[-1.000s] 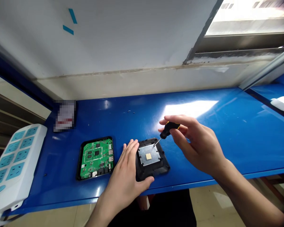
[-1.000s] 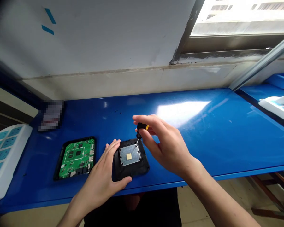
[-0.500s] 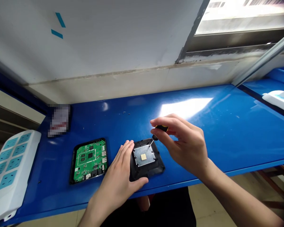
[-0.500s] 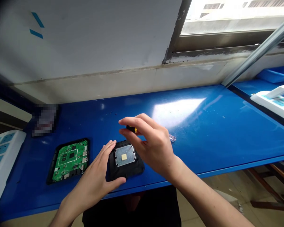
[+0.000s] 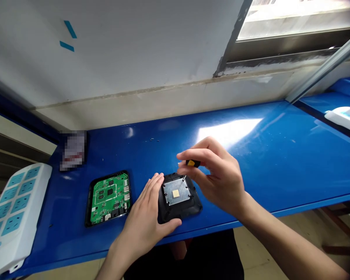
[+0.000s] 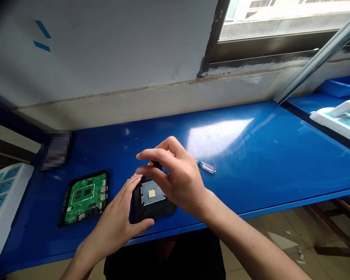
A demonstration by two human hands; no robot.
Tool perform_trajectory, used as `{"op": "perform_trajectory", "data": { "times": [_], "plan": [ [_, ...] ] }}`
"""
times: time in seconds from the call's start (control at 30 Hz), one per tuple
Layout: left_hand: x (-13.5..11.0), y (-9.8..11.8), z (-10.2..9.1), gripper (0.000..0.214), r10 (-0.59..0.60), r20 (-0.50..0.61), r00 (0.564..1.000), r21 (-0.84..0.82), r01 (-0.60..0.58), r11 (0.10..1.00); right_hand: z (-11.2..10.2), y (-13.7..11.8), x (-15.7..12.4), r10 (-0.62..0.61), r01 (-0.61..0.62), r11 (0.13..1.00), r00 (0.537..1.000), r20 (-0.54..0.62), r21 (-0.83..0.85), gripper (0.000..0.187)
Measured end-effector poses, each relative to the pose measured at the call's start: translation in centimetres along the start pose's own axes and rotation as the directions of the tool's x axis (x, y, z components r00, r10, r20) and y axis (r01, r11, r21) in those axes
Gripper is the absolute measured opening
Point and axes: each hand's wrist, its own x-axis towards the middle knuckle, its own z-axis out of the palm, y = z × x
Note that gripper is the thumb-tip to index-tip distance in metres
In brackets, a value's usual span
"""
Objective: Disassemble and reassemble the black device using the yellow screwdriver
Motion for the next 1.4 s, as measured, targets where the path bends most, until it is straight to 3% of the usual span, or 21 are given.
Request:
{"op": "perform_trajectory", "data": {
  "times": [0.17, 0.37, 0.53, 0.67, 0.73, 0.9, 1.1, 1.23, 1.4],
  "plan": [
    [0.0, 0.0, -0.1, 0.1, 0.004, 0.012, 1.0, 0.009, -0.004, 1.0, 0.1, 0.0, -0.4, 0.073, -0.075, 0.997, 0.995, 0.07, 0.029, 0.036],
    [0.1, 0.0, -0.1, 0.102, 0.007, 0.001, 1.0, -0.008, -0.007, 1.0, -0.4, 0.0, 0.0, -0.046, 0.048, 0.995, 0.999, 0.028, -0.086, 0.023],
    [0.1, 0.1, -0.1, 0.101, 0.014, -0.004, 1.0, -0.033, -0.014, 0.999, -0.4, -0.9, -0.3, 0.024, -0.021, 0.999, 0.996, 0.086, -0.038, 0.042],
    [0.1, 0.1, -0.1, 0.1, 0.016, 0.003, 1.0, -0.02, -0.016, 1.0, -0.3, -1.4, -0.1, -0.013, 0.033, 0.983, 0.994, 0.107, -0.181, 0.027],
    [0.2, 0.1, -0.1, 0.1, 0.02, -0.002, 1.0, -0.017, -0.02, 1.0, -0.2, -1.4, 0.0, -0.029, 0.051, 0.971, 0.995, 0.093, -0.234, 0.031],
    [0.3, 0.1, -0.1, 0.096, 0.032, -0.006, 0.999, -0.045, -0.032, 0.998, 0.4, -1.0, -0.2, 0.062, -0.057, 0.994, 0.997, 0.056, -0.089, 0.036],
    [0.5, 0.2, -0.2, 0.096, 0.035, 0.007, 0.999, -0.041, -0.035, 0.999, 1.0, -0.2, -0.2, 0.033, -0.05, 0.984, 0.994, -0.1, -0.169, 0.026],
    [0.5, 0.3, -0.3, 0.097, 0.03, 0.026, 0.999, -0.045, -0.029, 0.999, 1.4, -0.3, 0.0, 0.083, -0.083, 0.996, 0.995, -0.052, -0.013, 0.036],
    [0.4, 0.2, -0.2, 0.098, 0.039, 0.017, 0.999, -0.037, -0.039, 0.999, 1.3, -0.8, 0.1, -0.021, 0.012, 0.977, 0.999, -0.038, -0.212, 0.027]
  ]
}}
